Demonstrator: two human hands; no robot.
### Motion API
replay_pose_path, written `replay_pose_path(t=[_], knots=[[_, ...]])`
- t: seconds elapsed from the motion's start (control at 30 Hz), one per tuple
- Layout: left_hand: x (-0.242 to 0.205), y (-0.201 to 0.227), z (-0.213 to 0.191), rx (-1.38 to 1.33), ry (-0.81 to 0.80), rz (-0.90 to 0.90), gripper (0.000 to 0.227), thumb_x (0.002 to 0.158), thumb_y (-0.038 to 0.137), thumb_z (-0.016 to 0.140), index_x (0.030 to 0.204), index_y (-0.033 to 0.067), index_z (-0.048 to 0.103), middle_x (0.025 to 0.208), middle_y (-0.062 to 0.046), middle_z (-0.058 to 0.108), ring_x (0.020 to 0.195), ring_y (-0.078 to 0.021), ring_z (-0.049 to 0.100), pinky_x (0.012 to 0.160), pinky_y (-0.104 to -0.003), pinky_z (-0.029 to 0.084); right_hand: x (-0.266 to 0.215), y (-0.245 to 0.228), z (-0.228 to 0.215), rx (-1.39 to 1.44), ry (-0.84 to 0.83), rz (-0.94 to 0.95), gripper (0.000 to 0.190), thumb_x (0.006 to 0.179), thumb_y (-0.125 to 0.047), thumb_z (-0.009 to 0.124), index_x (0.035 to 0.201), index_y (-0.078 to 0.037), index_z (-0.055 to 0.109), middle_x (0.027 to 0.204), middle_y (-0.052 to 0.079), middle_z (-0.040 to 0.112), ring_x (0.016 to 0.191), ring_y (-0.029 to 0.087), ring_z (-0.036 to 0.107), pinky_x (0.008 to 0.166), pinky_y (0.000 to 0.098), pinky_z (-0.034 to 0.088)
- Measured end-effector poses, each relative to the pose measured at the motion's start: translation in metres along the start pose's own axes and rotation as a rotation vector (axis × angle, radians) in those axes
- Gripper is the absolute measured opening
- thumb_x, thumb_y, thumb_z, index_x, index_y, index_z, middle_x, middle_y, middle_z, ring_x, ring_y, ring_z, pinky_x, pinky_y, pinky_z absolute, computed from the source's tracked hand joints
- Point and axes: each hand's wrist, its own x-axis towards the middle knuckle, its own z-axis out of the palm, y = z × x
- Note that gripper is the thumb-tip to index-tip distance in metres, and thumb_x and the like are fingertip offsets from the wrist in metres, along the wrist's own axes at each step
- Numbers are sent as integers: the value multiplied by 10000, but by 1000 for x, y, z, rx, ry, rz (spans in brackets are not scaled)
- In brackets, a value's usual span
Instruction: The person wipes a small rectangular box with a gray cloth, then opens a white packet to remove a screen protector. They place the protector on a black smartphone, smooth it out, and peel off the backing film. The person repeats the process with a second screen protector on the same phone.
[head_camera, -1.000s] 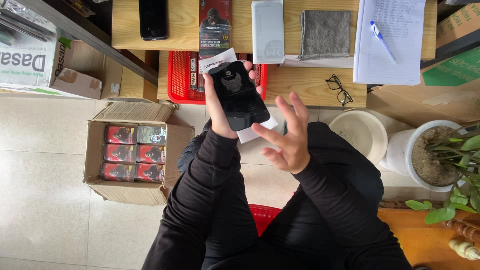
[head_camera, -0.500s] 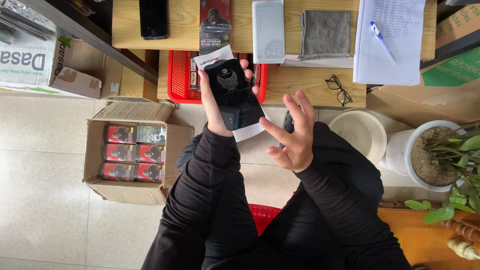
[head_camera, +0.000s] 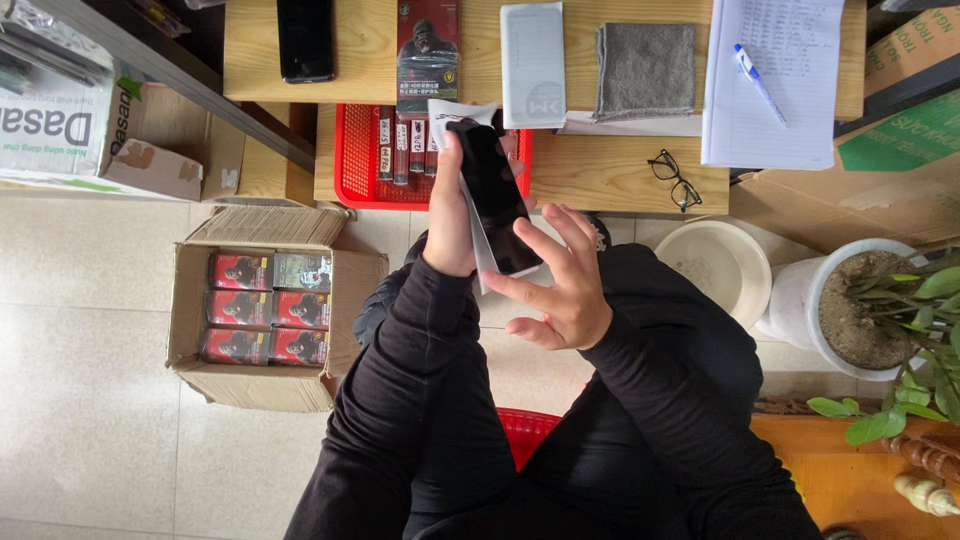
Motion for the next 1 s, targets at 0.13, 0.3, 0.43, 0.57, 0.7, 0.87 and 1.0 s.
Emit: replay_pose_path(t=[0.13,0.3,0.43,0.57,0.7,0.87,1.0], knots=[[-11,12,12,43,-59,8,652,955,523,526,1460,148,354,1298,-176,543,1034,-314,611,686,-542,619,-1,-3,-11,91,23,9,491,965,-582,414,1062,-256,769,1365,197,522,1365,445,351,1045,621,339],[-27,19,22,299,-214,175,511,1003,464,487,1350,113,355,1301,-205,503,1039,-291,596,694,-454,622,5,-1,-14,129,-7,18,543,939,-630,401,1022,-241,772,1324,192,562,1369,432,359,1040,600,341],[-15,7,8,322,-294,171,561,1018,442,461,1383,49,298,1328,-238,464,1016,-300,563,664,-514,616,6,6,-16,143,-9,53,569,936,-655,371,1008,-260,774,1348,180,559,1398,411,331,1075,600,294],[-13,-5,6,467,-415,201,643,1013,505,424,1416,15,317,1269,-241,485,1019,-283,536,712,-518,595,7,26,-27,81,-2,110,568,989,-597,334,1090,-227,754,1415,196,488,1406,446,290,1107,603,261],[-24,-13,19,571,-506,200,671,1027,481,454,1501,24,322,1388,-331,421,1246,-456,462,904,-603,512,12,37,-40,47,27,177,612,1013,-568,306,1104,-149,743,1465,207,419,1423,450,243,1146,584,237],[-28,-6,22,596,-551,135,758,918,391,652,1521,73,320,1301,-260,473,1117,-379,581,800,-506,596,13,40,-44,41,60,177,602,1019,-548,326,1132,-120,733,1461,234,410,1415,468,240,1141,611,220],[-21,-12,8,682,-582,129,805,827,210,805,1501,98,380,1281,-243,519,1115,-335,583,750,-446,626,13,43,-45,68,97,206,586,1017,-544,356,1176,-107,713,1452,237,419,1408,469,252,1137,613,218]])
